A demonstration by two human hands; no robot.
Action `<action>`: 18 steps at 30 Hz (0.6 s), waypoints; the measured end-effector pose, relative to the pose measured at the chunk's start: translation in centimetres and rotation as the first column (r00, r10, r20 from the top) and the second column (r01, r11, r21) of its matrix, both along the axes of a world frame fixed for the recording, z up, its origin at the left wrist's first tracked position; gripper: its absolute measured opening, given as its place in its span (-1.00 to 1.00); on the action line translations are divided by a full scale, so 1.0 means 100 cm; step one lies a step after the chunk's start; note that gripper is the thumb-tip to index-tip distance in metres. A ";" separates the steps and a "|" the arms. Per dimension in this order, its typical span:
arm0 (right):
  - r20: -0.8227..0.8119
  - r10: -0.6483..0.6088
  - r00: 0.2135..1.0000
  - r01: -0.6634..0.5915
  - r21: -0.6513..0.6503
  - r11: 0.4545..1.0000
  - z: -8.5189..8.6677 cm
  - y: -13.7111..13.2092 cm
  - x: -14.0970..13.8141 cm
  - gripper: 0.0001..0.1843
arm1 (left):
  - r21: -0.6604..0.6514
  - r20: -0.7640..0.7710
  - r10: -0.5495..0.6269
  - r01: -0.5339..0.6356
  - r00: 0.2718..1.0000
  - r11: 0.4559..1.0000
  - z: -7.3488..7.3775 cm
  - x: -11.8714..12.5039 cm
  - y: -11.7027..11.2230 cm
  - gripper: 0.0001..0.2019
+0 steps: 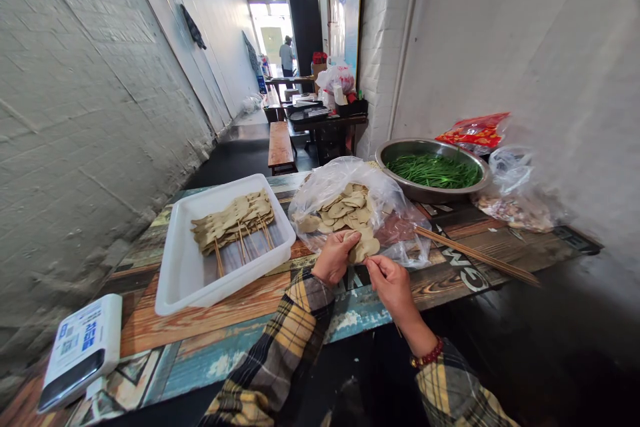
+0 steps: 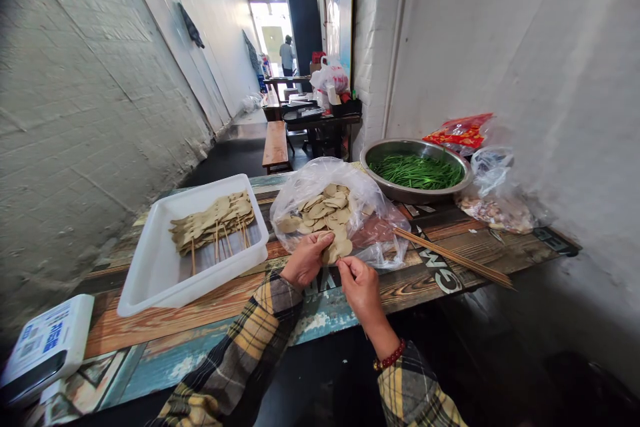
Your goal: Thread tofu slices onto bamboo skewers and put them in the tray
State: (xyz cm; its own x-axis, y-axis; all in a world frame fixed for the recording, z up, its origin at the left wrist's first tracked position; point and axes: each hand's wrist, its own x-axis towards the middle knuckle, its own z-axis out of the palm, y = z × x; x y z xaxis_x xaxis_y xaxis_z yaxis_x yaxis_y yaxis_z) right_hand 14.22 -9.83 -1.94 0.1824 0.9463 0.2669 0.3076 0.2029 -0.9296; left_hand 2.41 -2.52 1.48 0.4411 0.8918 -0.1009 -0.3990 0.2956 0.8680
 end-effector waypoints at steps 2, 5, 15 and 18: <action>-0.052 -0.014 0.999 0.013 -0.017 1.000 0.000 0.000 0.000 -0.65 | -0.008 0.005 0.049 -0.049 0.999 0.999 0.002 -0.005 0.003 -0.60; -0.185 -0.092 0.978 0.086 -0.040 0.996 -0.001 -0.001 0.001 -0.63 | -0.001 -0.020 0.214 -0.214 0.977 0.977 0.002 -0.017 0.012 -0.52; -0.387 -0.200 0.900 0.190 -0.063 0.980 -0.002 -0.001 0.005 -0.56 | 0.584 -0.482 0.605 -0.283 0.634 0.761 -0.017 -0.038 0.038 -0.94; -0.369 -0.173 0.913 0.165 -0.055 0.985 -0.001 -0.002 0.004 -0.59 | 0.703 -0.596 0.617 -0.038 0.513 0.711 -0.018 -0.038 0.036 -0.91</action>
State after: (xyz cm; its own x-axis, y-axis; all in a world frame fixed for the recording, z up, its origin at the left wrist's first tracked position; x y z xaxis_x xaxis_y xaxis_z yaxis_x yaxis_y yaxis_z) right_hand 14.63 -10.07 -2.02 0.4219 0.8975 0.1281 -0.0324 0.1561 -0.9872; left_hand -1.36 1.04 -0.28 0.1057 0.9400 0.3244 0.5280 -0.3295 0.7827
